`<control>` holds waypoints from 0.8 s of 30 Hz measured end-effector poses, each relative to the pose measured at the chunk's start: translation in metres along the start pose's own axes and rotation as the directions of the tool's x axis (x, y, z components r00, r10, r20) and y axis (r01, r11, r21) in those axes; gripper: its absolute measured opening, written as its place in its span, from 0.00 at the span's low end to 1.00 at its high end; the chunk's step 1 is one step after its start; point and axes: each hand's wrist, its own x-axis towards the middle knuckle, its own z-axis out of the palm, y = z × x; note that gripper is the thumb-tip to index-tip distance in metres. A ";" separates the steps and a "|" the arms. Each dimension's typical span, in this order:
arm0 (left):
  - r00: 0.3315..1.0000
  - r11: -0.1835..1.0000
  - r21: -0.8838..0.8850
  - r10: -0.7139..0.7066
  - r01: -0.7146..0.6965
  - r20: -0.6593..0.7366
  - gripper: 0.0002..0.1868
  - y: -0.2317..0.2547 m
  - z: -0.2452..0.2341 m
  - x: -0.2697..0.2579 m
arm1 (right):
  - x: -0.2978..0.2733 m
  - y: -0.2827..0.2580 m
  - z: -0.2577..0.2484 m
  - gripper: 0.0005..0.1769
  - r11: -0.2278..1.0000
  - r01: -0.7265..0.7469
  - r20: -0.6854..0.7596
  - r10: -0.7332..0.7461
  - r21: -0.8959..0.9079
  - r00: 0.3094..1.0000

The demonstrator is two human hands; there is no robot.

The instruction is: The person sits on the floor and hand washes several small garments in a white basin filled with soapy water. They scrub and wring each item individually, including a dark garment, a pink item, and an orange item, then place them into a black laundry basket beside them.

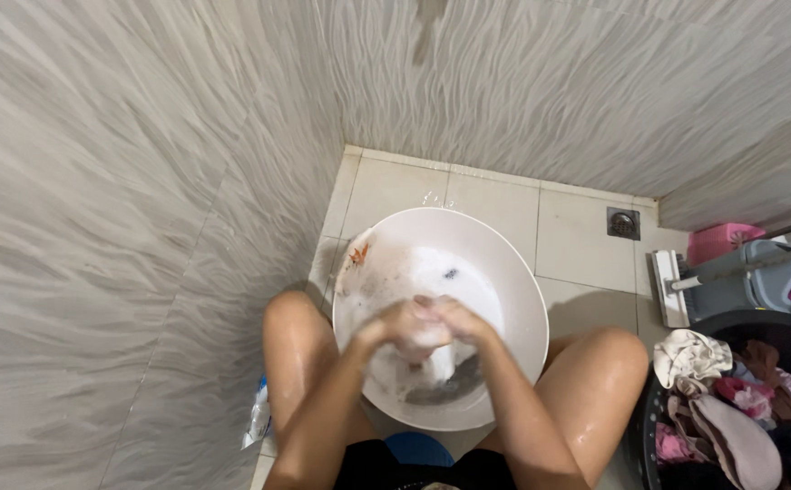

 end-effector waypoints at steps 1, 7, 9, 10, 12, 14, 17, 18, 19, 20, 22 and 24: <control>0.999 0.994 -0.106 0.024 -0.026 -0.023 0.15 0.004 -0.018 -0.013 | -0.013 -0.013 -0.008 0.26 0.998 0.064 -0.005 -0.064 0.029 0.998; 0.955 0.451 -0.843 0.158 -0.295 -0.250 0.15 0.033 -0.020 -0.022 | -0.042 -0.065 0.041 0.14 0.780 0.406 -0.182 -0.364 0.477 0.913; 0.936 0.291 -0.892 0.172 -0.347 -0.308 0.14 0.053 0.008 0.003 | -0.025 -0.075 0.065 0.11 0.891 0.453 -0.402 -0.404 0.031 0.822; 0.927 0.235 -0.900 0.178 -0.366 -0.330 0.14 0.061 0.021 0.013 | -0.017 -0.078 0.073 0.11 0.809 0.557 -0.418 -0.580 -0.190 0.700; 0.925 0.238 -0.896 0.149 -0.376 -0.349 0.14 0.073 0.037 0.024 | 0.002 -0.087 0.079 0.10 0.631 0.601 -0.490 -0.770 -0.490 0.409; 0.936 0.295 -0.888 0.098 -0.352 -0.338 0.14 0.082 0.051 0.028 | 0.010 -0.089 0.076 0.09 0.702 0.510 -0.674 -0.682 -0.497 0.282; 0.941 0.373 -0.869 0.029 -0.324 -0.338 0.13 0.087 0.047 0.027 | 0.006 -0.089 0.069 0.09 0.738 0.410 -0.739 -0.645 -0.536 0.195; 0.930 0.367 -0.864 0.009 -0.344 -0.367 0.13 0.089 0.043 0.028 | 0.002 -0.088 0.068 0.09 0.682 0.433 -0.676 -0.710 -0.590 0.197; 0.917 0.331 -0.866 -0.002 -0.376 -0.399 0.13 0.092 0.038 0.031 | -0.002 -0.088 0.068 0.09 0.595 0.481 -0.574 -0.791 -0.643 0.211; 0.909 0.296 -0.869 -0.009 -0.397 -0.418 0.13 0.095 0.030 0.033 | -0.004 -0.088 0.071 0.10 0.532 0.497 -0.496 -0.841 -0.685 0.217; 0.904 0.238 -0.880 -0.012 -0.412 -0.426 0.13 0.106 0.019 0.035 | -0.004 -0.094 0.069 0.11 0.479 0.511 -0.455 -0.872 -0.714 0.181; 0.923 0.232 -0.896 0.028 -0.380 -0.384 0.13 0.113 0.014 0.017 | 0.003 -0.095 0.071 0.13 0.589 0.463 -0.578 -0.795 -0.663 0.184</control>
